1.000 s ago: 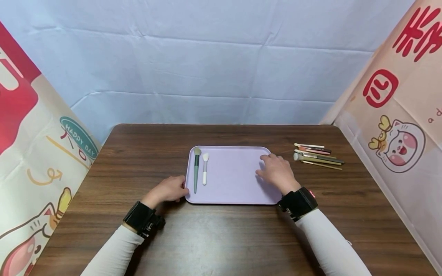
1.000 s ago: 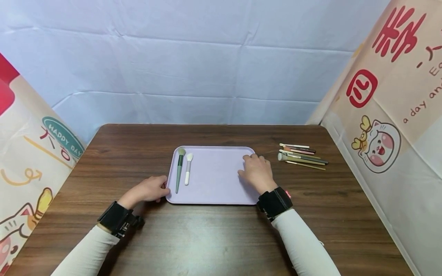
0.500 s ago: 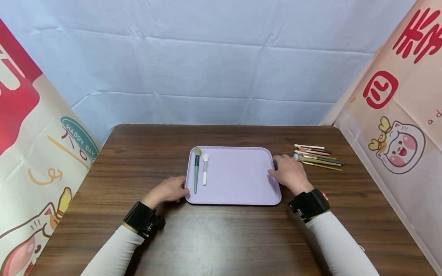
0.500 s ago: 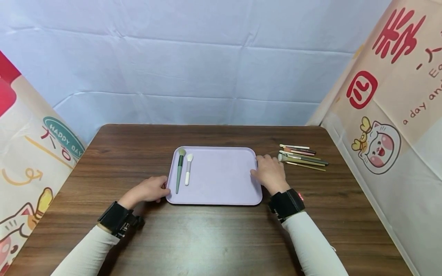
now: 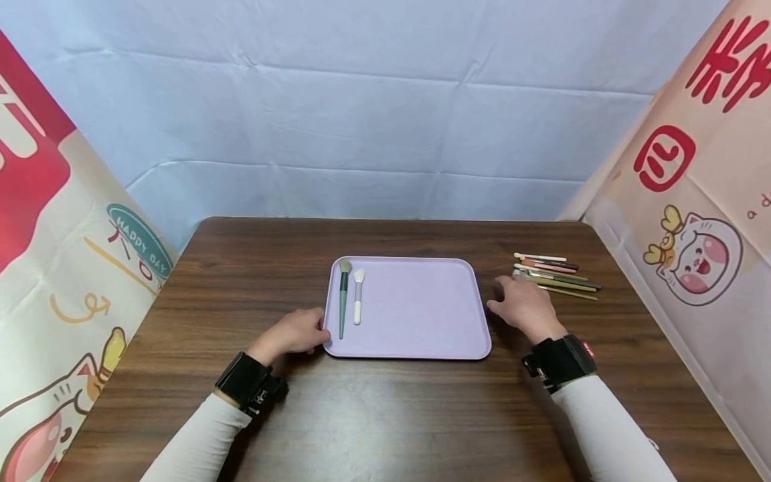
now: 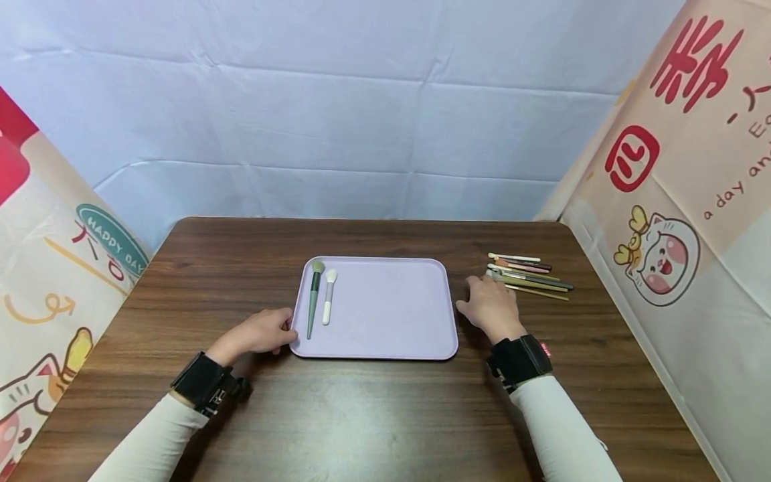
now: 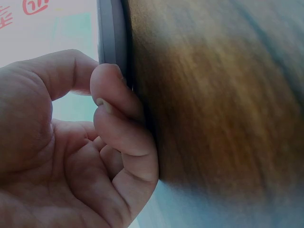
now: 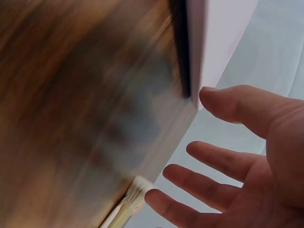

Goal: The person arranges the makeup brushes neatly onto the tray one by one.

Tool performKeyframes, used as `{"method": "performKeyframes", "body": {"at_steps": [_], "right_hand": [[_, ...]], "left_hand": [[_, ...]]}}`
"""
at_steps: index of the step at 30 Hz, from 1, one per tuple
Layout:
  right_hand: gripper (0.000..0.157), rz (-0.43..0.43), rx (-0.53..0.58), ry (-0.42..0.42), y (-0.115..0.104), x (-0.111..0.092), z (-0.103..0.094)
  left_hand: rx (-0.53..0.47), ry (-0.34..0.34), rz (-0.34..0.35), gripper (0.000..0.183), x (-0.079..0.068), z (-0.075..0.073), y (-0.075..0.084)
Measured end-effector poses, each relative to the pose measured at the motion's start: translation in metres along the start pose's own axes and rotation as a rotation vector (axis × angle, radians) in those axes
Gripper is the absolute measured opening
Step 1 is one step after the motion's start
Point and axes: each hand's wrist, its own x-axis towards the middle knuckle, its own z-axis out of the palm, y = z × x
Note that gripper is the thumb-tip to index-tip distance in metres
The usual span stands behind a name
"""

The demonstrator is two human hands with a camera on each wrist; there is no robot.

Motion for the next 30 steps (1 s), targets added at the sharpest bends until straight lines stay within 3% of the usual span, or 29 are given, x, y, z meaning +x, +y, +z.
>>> {"method": "performKeyframes", "body": {"at_steps": [13,30], "right_hand": [[0.063,0.028,-0.018,-0.019,0.022,0.002,-0.005],[0.062,0.015,-0.042,0.019,0.043,0.005,-0.006]], "left_hand": [[-0.002,-0.005,-0.001,0.009,-0.002,-0.001,0.001],[0.029,0.02,0.015,0.007,0.0,0.0,0.0]]}}
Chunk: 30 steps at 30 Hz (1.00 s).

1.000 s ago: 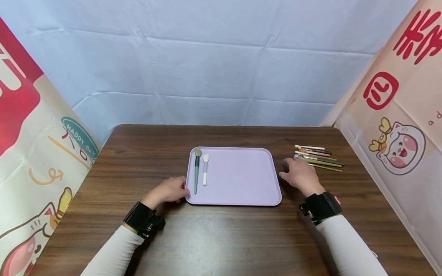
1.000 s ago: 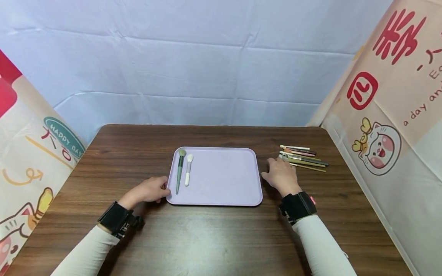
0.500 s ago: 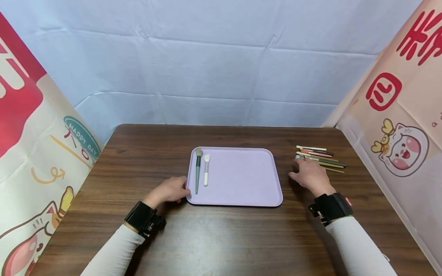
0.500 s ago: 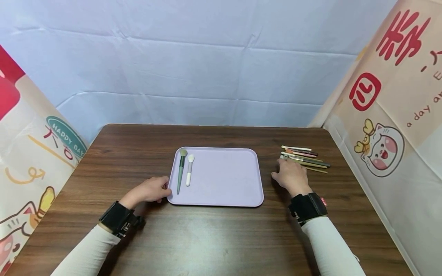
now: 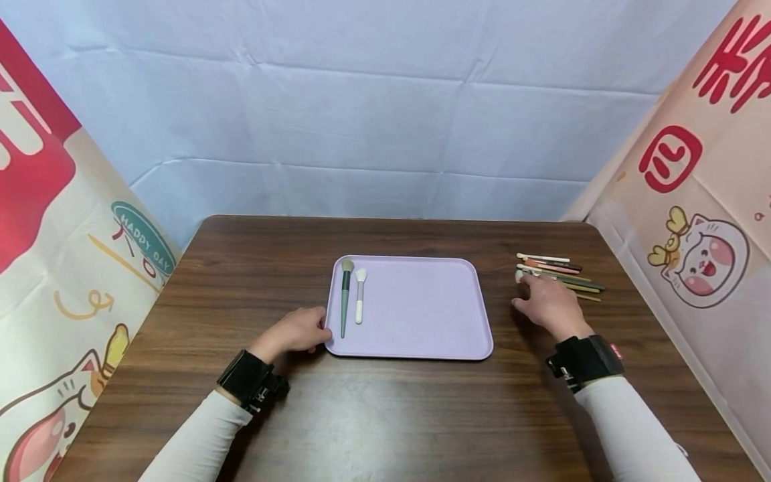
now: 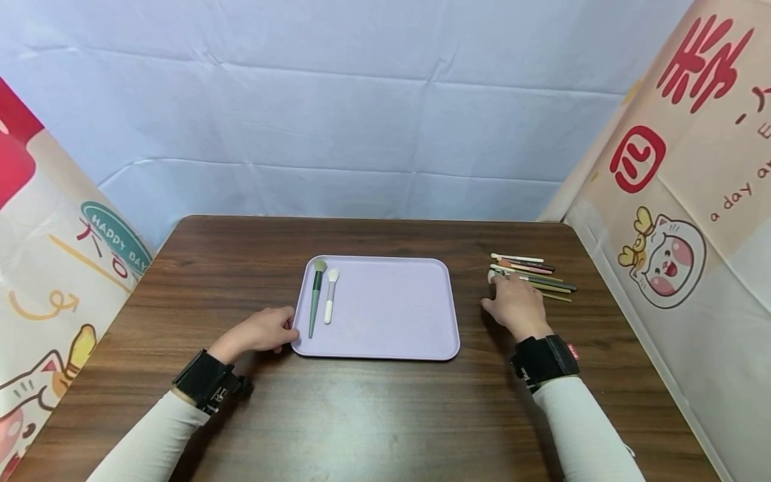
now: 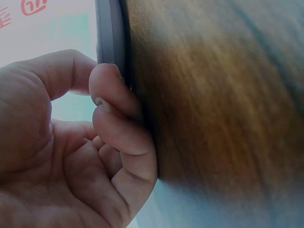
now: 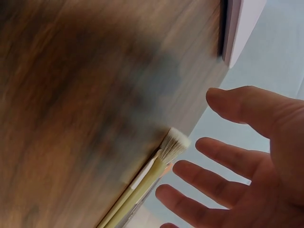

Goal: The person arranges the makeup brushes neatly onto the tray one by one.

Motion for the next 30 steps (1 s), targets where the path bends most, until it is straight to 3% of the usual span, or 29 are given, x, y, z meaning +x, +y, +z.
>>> {"method": "performKeyframes", "body": {"at_steps": [30], "right_hand": [[0.063,0.032,0.019,-0.018,0.037,-0.001,-0.003]], "left_hand": [[-0.017,-0.02,-0.024,0.009,0.002,0.001,-0.002]]}}
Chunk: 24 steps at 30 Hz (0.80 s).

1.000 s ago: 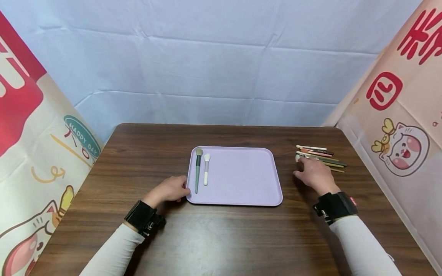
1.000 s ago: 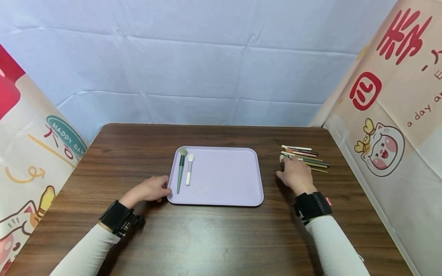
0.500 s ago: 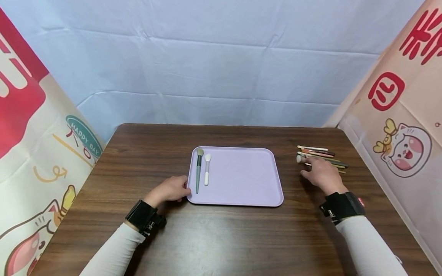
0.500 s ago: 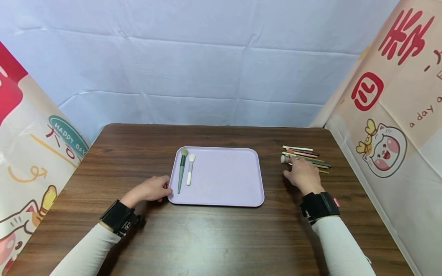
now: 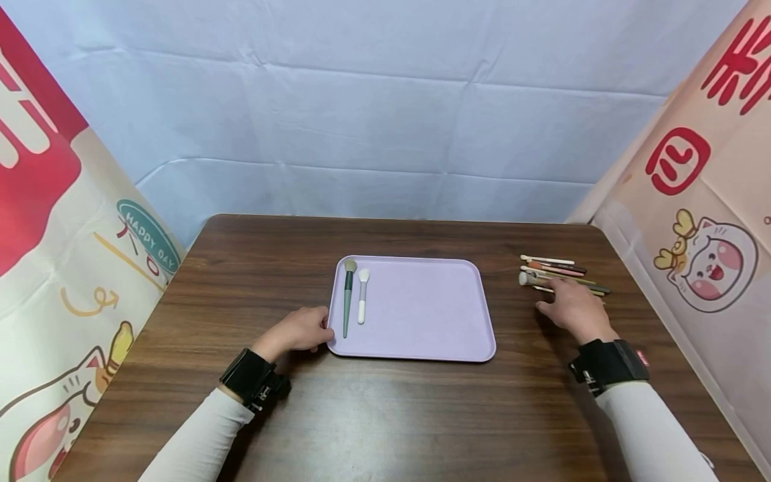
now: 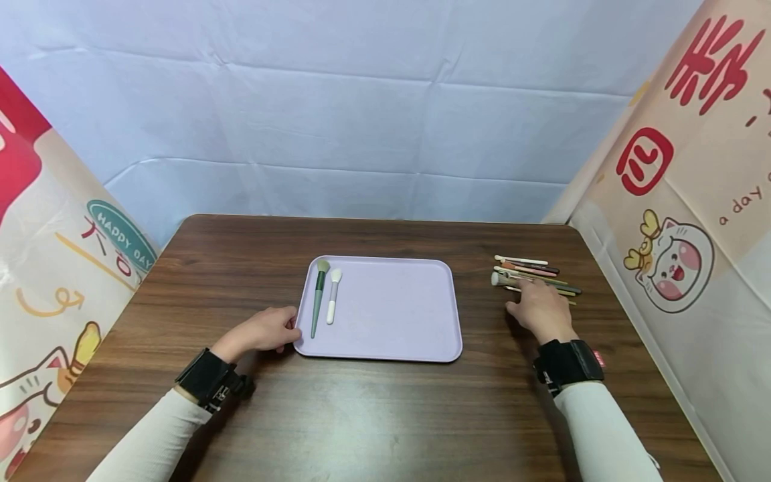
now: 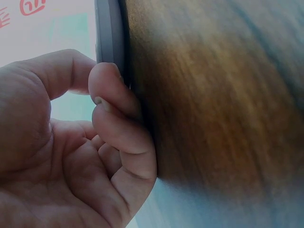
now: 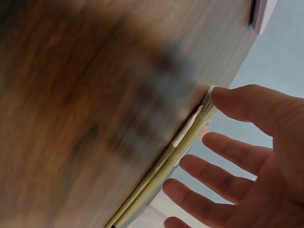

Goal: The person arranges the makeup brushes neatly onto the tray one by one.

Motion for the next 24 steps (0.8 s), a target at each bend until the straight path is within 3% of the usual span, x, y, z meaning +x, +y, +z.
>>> {"method": "performKeyframes", "body": {"at_steps": [24], "right_hand": [[0.059,0.01,0.003,-0.026,0.016,-0.004,-0.004]], "left_hand": [[-0.011,-0.004,-0.007,0.01,-0.002,-0.001,0.002]]}}
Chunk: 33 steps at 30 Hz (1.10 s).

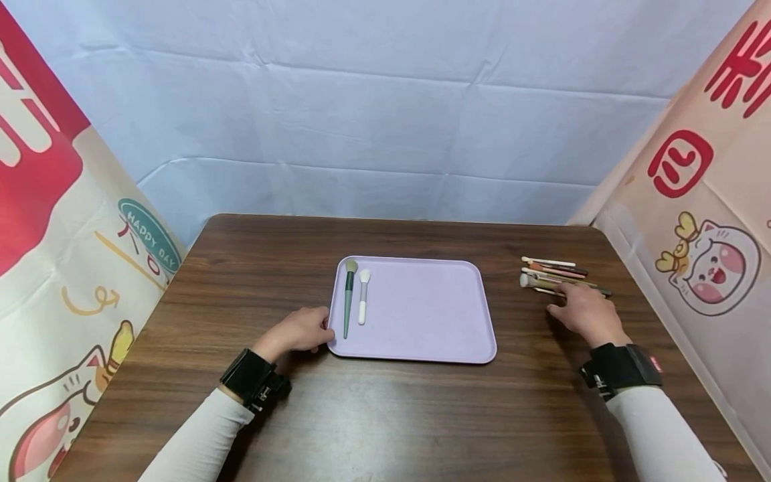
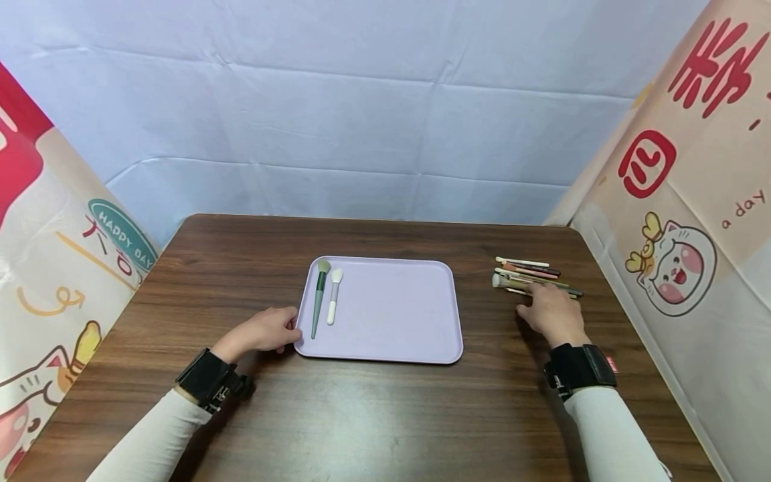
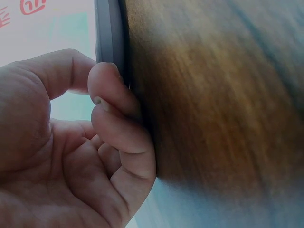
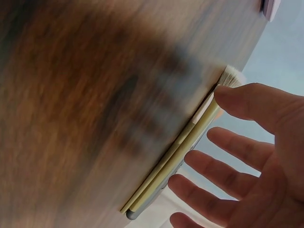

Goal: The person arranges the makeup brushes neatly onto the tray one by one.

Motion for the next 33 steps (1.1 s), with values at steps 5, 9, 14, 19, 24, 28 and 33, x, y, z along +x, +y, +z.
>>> {"method": "performKeyframes", "body": {"at_steps": [5,9,14,19,24,28,33], "right_hand": [[0.059,0.007,0.009,-0.007,0.007,0.001,-0.001],[0.06,0.008,0.004,-0.006,0.013,0.001,-0.001],[0.06,0.003,0.002,-0.006,0.019,0.0,-0.001],[0.059,0.001,-0.014,-0.006,0.024,0.001,0.0],[0.059,0.003,-0.025,-0.017,0.027,0.002,0.0],[0.058,-0.001,-0.03,-0.016,0.029,0.003,-0.001],[0.057,-0.01,-0.035,-0.009,0.031,0.006,-0.001]], "left_hand": [[-0.002,0.001,0.005,0.01,0.0,0.0,-0.001],[-0.006,0.0,0.009,0.009,0.0,0.0,-0.001],[-0.006,0.005,0.018,0.009,0.0,0.0,-0.002],[-0.001,0.008,0.025,0.01,-0.001,0.0,-0.002],[0.0,0.012,0.026,0.01,0.0,0.0,-0.002],[0.002,0.015,0.026,0.01,0.0,0.0,-0.002],[-0.004,0.019,0.026,0.01,-0.001,0.0,-0.002]]}}
